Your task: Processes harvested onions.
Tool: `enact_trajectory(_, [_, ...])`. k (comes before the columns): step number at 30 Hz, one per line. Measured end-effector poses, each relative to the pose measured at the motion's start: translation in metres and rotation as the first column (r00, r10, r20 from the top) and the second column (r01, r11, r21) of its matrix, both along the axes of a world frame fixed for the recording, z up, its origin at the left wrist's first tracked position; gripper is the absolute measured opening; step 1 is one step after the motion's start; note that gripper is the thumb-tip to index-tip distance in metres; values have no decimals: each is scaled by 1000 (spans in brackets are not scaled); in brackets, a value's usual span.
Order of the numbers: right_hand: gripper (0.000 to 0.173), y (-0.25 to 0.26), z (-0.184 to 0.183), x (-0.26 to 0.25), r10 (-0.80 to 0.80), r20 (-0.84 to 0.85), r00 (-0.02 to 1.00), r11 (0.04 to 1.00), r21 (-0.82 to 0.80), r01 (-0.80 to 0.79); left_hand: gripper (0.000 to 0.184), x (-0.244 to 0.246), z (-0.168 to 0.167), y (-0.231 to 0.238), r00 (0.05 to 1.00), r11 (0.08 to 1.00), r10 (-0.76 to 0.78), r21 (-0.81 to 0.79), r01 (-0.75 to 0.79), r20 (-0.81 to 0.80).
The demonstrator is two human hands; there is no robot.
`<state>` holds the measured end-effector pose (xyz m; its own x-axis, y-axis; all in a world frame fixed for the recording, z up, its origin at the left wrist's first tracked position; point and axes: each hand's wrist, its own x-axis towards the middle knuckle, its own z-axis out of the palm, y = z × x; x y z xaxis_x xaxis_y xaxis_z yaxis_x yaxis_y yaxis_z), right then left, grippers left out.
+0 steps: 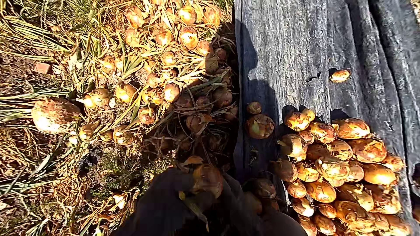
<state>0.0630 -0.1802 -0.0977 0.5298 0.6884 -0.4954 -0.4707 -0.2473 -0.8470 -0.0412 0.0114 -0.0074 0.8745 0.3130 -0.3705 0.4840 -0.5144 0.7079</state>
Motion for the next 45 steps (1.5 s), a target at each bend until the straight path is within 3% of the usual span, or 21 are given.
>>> enact_trajectory(2, [32, 3, 47, 14, -70, -71, 995, 997, 3, 71, 40, 1, -9, -14, 942, 940, -250, 290, 180, 226])
enact_trajectory(3, [33, 0, 52, 18, -120, -136, 983, 991, 33, 126, 41, -1, -19, -18, 947, 942, -226, 298, 152, 229])
enact_trajectory(6, [55, -17, -6, 19, -215, -365, 906, 928, 211, 306, 38, 8, -25, -13, 972, 976, 218, 27, -216, -85])
enact_trajectory(8, [61, -26, -31, 22, -198, -409, 891, 907, 269, 325, 38, 17, -24, -8, 958, 957, 278, 108, -269, -76])
enact_trajectory(10, [65, -26, -38, 20, -179, -286, 941, 977, 59, 204, 32, 18, -18, -6, 995, 977, 98, 187, -98, 10])
enact_trajectory(11, [70, -24, -35, 20, -89, -220, 971, 996, -48, 80, 32, 21, -13, -4, 998, 983, -44, 176, 51, -45])
enact_trajectory(13, [67, -14, 11, 27, 57, -170, 984, 994, -80, -72, 40, 34, -7, -9, 880, 921, -351, 54, 386, -319])
enact_trajectory(14, [48, -5, 47, 32, 41, -123, 992, 996, -71, -50, 45, 41, -10, -16, 786, 875, -453, -42, 482, -421])
enact_trajectory(16, [26, 14, 89, 37, -65, -30, 997, 986, -157, 60, 49, 56, -18, -25, 675, 833, -510, -111, 542, -532])
enact_trajectory(17, [13, 31, 106, 42, -96, -67, 993, 917, -394, 62, 48, 71, -16, -23, 618, 833, -486, -113, 542, -618])
enact_trajectory(18, [9, 25, 85, 40, -109, 4, 994, 911, -399, 101, 46, 91, -12, -19, 569, 850, -427, -97, 518, -703])
enact_trajectory(19, [13, 5, 38, 32, -205, 105, 973, 950, -219, 224, 45, 107, -15, -12, 558, 873, -349, -44, 486, -753])
enact_trajectory(20, [24, -12, 5, 34, -288, 115, 951, 948, -109, 300, 39, 113, -34, -2, 628, 870, -290, 76, 488, -722])
enact_trajectory(22, [38, -20, -15, 47, -389, 142, 910, 911, -88, 403, 35, 125, -74, 6, 727, 849, -305, 171, 500, -615])
enact_trajectory(25, [35, -8, -19, 45, -390, 158, 907, 901, -138, 411, 38, 140, -125, -9, 787, 841, -355, 196, 505, -505])
enact_trajectory(30, [40, -11, -50, 24, -281, 59, 958, 943, -167, 287, 44, 163, -133, -12, 856, 929, -168, 212, 304, -489])
enact_trajectory(36, [38, -15, -39, 35, -354, 105, 929, 893, -259, 369, 24, 149, -129, -12, 781, 866, -222, 251, 433, -584])
enact_trajectory(38, [38, -14, -36, 37, -402, 116, 908, 865, -278, 419, 31, 139, -110, 6, 789, 904, -247, 159, 397, -562])
enact_trajectory(41, [45, -23, -36, 35, -352, -27, 936, 917, -209, 339, 50, 78, -96, 26, 932, 982, -136, -169, 82, -336])
enact_trajectory(43, [66, -22, -30, 25, -178, -147, 973, 983, 14, 182, 39, 33, -94, 33, 991, 858, -18, -511, -54, -134])
enact_trajectory(45, [81, -13, -20, 12, -81, -179, 980, 983, 146, 108, 29, 0, -89, 24, 996, 652, 78, -754, -76, -33])
